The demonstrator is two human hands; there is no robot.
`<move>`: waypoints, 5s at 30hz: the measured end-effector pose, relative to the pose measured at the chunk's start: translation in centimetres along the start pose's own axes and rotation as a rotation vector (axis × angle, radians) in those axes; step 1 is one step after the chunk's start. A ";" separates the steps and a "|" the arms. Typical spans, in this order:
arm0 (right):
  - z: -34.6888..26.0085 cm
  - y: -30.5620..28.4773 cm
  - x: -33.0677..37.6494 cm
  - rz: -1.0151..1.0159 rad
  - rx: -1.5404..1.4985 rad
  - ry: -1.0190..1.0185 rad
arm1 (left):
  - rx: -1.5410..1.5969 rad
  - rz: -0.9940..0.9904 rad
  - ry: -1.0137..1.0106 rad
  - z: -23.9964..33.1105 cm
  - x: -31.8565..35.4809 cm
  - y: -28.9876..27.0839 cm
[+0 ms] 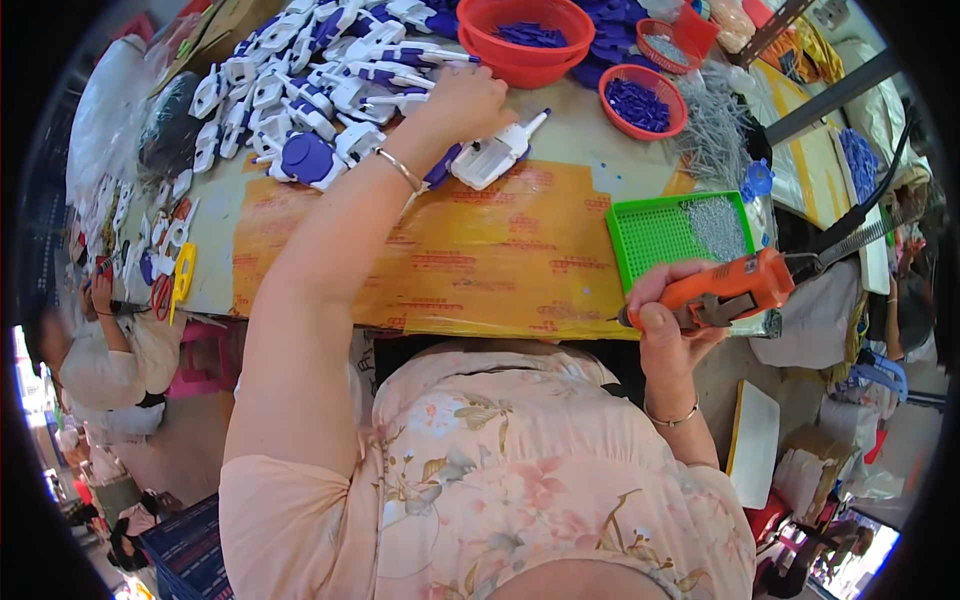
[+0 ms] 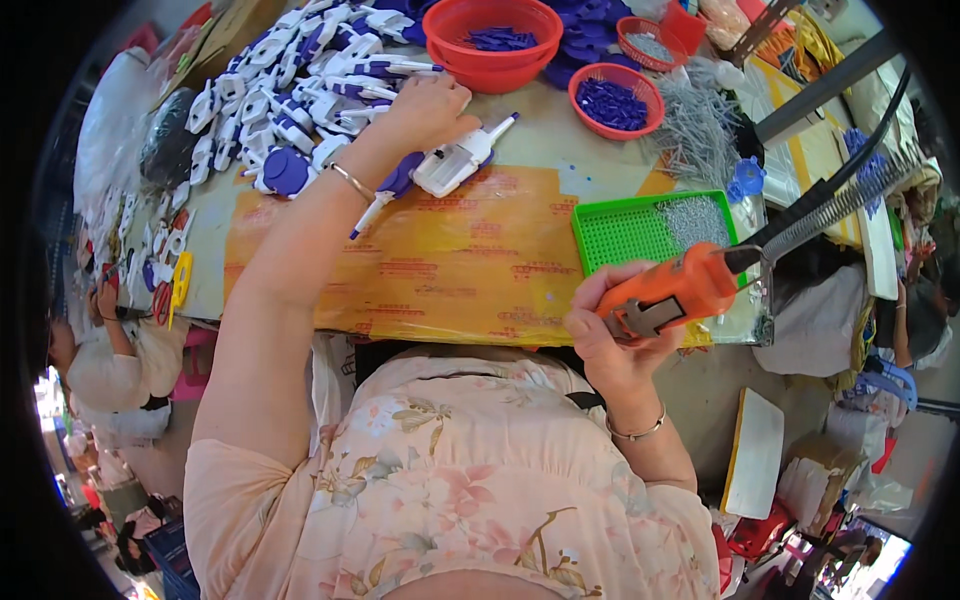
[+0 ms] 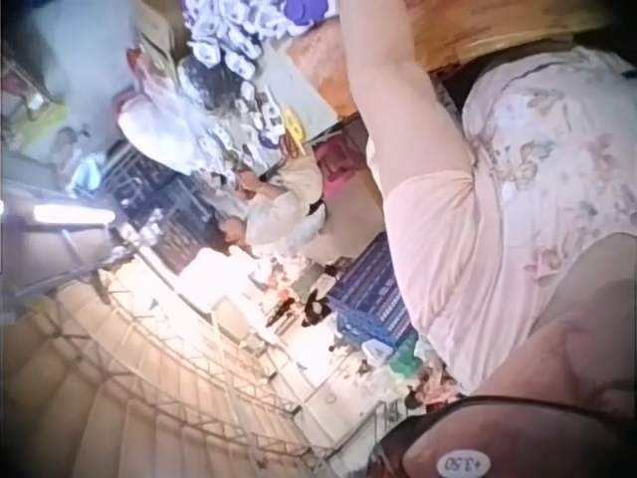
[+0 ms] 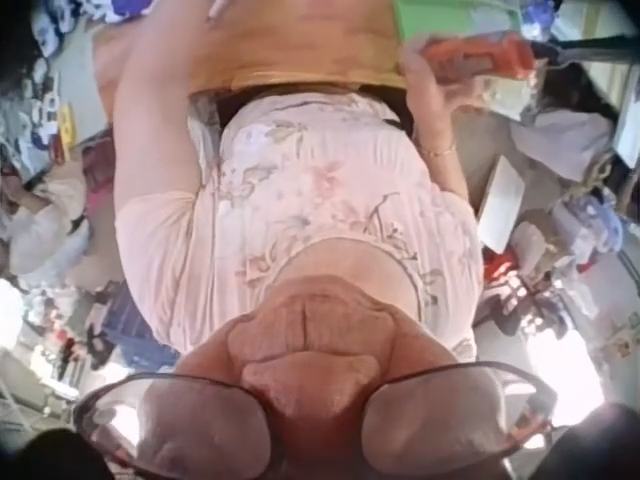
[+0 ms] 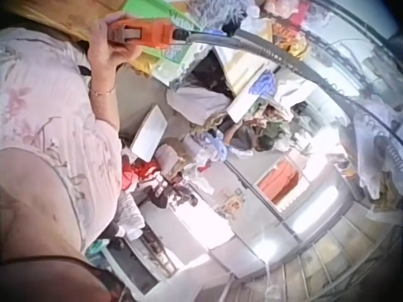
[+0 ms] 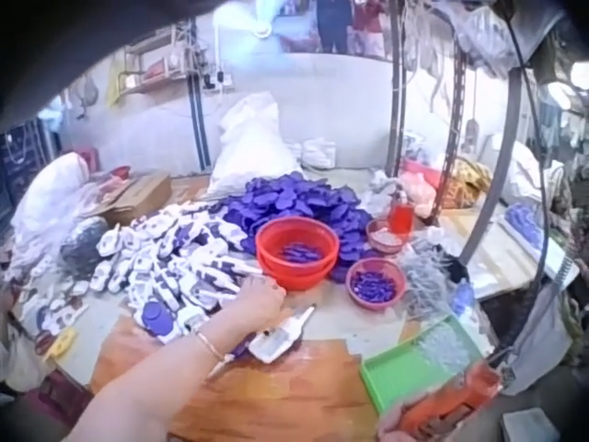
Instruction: Assembling plastic toy components using an electric screwdriver and small fasteners.
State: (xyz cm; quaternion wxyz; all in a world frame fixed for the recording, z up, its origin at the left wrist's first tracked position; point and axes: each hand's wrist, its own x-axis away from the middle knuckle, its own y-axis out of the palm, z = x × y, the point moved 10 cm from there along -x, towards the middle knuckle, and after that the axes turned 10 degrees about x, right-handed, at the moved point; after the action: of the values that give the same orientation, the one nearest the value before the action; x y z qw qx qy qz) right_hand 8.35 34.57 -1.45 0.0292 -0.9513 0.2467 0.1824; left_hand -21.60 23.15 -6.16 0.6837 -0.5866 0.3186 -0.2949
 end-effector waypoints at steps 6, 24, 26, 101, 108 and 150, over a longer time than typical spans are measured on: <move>0.5 -0.2 -0.3 0.003 -0.012 -0.010 | -0.014 0.032 0.016 1.0 2.8 0.6; -2.5 -2.0 -1.6 0.025 -0.017 -0.162 | 0.487 0.191 0.100 9.2 19.4 -3.2; -3.4 -2.8 -1.6 0.086 -0.038 -0.194 | 0.415 0.162 0.087 10.6 20.3 -2.6; -0.1 1.8 -2.4 -0.008 0.047 0.270 | 0.861 0.022 0.074 14.4 16.1 1.6; -1.1 1.3 -3.1 0.221 0.234 0.062 | 0.869 0.078 0.117 14.4 16.2 1.5; -1.8 -7.3 -4.2 0.276 0.050 -0.177 | 0.609 0.083 -0.156 11.2 16.2 1.7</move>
State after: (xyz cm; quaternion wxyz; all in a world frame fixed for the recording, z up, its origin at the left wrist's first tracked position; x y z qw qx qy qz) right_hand 8.99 42.65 1.49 0.0491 -0.8877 0.3758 0.2616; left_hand -2.67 17.69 -8.04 0.8616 -0.3625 0.1860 -0.3027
